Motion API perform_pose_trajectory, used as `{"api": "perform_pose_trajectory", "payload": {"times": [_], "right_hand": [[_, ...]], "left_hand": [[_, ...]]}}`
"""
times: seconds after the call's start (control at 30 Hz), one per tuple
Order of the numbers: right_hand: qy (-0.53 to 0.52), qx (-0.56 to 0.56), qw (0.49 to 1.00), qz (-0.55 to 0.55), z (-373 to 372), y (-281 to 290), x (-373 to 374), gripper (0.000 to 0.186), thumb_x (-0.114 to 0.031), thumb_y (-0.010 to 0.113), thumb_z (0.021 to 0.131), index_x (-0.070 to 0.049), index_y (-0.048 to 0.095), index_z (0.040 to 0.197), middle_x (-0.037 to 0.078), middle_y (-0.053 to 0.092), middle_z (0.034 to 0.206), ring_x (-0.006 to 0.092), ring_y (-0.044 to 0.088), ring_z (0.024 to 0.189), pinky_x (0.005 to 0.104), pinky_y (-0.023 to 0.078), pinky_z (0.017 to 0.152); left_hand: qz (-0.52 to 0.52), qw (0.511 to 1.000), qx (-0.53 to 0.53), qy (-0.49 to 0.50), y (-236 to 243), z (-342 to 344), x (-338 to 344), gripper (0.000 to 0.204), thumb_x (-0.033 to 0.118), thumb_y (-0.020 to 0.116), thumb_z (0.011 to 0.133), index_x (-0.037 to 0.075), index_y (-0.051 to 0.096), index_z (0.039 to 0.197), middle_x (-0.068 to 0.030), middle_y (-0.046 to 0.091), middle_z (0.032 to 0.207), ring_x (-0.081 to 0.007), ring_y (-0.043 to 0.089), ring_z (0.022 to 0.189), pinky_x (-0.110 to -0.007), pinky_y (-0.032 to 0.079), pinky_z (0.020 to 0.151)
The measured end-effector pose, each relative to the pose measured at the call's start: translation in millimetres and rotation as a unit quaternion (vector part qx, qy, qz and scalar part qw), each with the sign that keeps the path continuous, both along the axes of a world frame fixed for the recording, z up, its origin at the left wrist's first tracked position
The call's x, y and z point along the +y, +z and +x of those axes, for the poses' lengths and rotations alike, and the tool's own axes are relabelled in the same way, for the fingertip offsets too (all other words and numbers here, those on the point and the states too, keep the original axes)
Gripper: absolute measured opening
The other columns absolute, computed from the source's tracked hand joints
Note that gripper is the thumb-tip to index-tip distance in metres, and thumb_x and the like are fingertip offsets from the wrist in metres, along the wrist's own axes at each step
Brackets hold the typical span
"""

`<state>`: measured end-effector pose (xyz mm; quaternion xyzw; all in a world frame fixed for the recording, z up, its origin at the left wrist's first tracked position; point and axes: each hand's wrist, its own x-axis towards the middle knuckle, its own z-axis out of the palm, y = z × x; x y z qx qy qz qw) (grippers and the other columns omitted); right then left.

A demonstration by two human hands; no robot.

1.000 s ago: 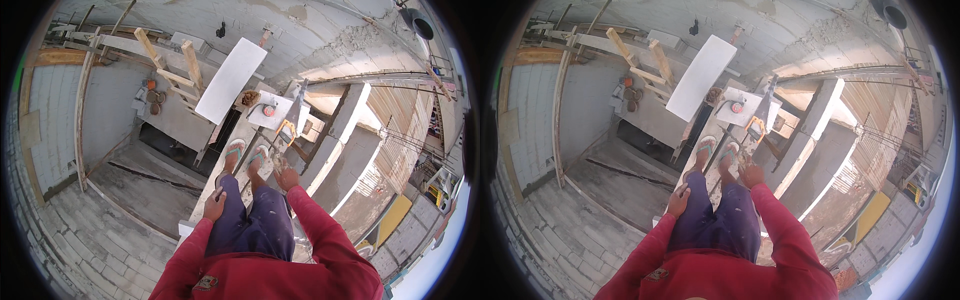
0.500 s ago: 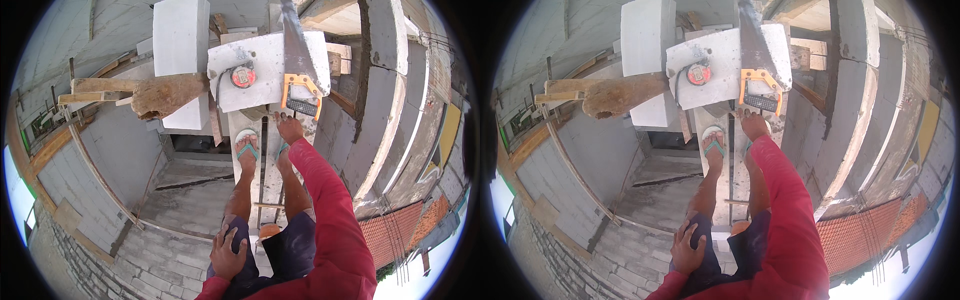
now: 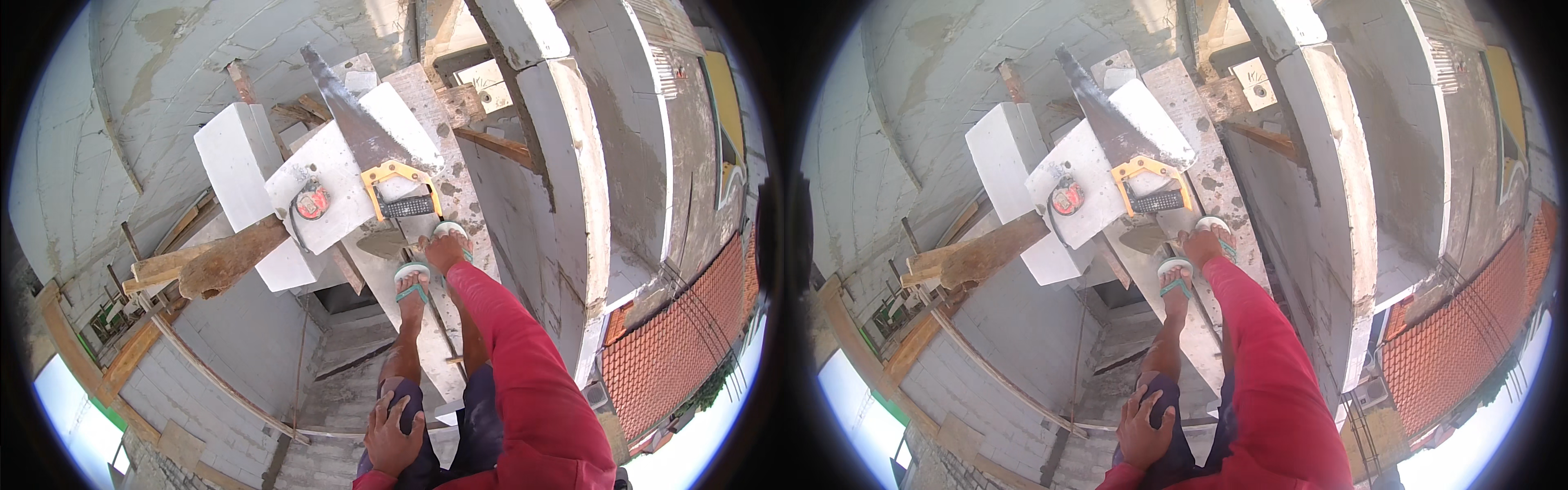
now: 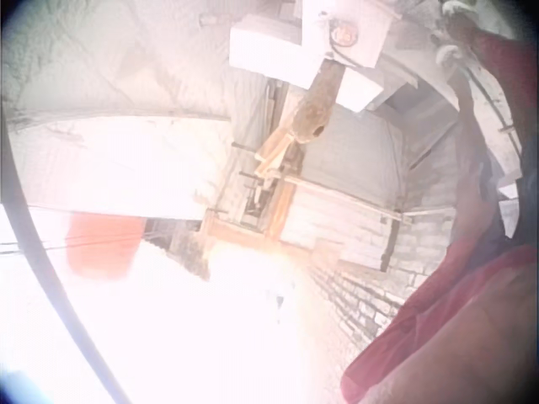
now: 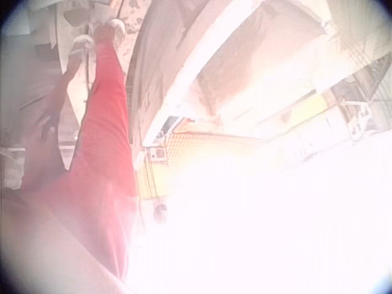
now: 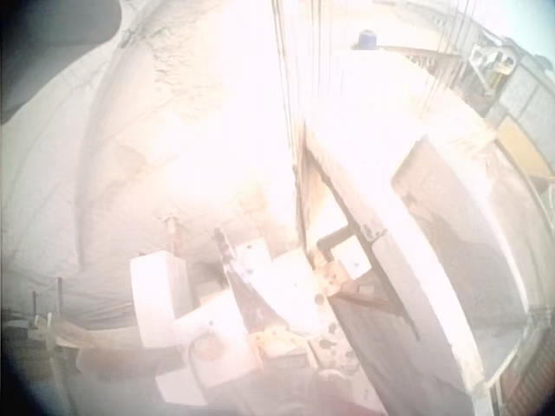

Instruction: The person applies mortar to white rectangular tiles using a trowel and places them onto a curved wall section. The person repeatedly scoops mortar from a bucket, spreads it on the tile, and presses the tile into position on the wall.

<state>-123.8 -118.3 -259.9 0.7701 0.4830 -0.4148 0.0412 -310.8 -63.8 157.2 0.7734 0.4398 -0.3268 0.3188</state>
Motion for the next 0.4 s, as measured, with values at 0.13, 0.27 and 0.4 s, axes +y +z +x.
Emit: {"api": "perform_pose_trajectory", "payload": {"times": [0.13, 0.27, 0.4], "right_hand": [[-0.088, 0.049, 0.995, -0.009, 3.6, 71.1, -23.4, 0.038, -0.029, 0.055, 0.100, -0.014, 0.061, 0.134, 0.016, 0.073, 0.112, 0.0312, 0.073, 0.101, 0.0455, 0.057, 0.083], [-0.198, 0.124, 0.971, -0.050, -34.6, 145.6, -96.2, 0.048, -0.039, 0.063, 0.094, -0.013, 0.059, 0.134, 0.019, 0.073, 0.108, 0.0354, 0.073, 0.097, 0.0482, 0.058, 0.082], [-0.348, 0.122, 0.924, -0.097, -67.6, 236.1, -160.8, 0.071, -0.047, 0.067, 0.090, -0.017, 0.045, 0.151, 0.020, 0.072, 0.113, 0.0405, 0.072, 0.097, 0.0464, 0.058, 0.086]], "left_hand": [[0.017, 0.996, -0.032, -0.078, -5.8, 14.5, 0.0, 0.040, 0.035, 0.074, 0.087, 0.010, 0.074, 0.118, -0.0136, 0.062, 0.137, -0.0374, 0.059, 0.124, -0.048, 0.050, 0.102], [-0.019, 0.994, -0.008, -0.112, 1.5, 10.8, 14.9, 0.044, 0.038, 0.072, 0.089, 0.012, 0.072, 0.124, -0.0142, 0.058, 0.143, -0.0382, 0.057, 0.128, -0.048, 0.048, 0.105], [-0.062, 0.986, 0.000, -0.154, -3.3, 14.9, 26.3, 0.046, 0.041, 0.071, 0.091, 0.013, 0.071, 0.128, -0.0182, 0.055, 0.146, -0.0386, 0.054, 0.132, -0.048, 0.045, 0.110]]}}
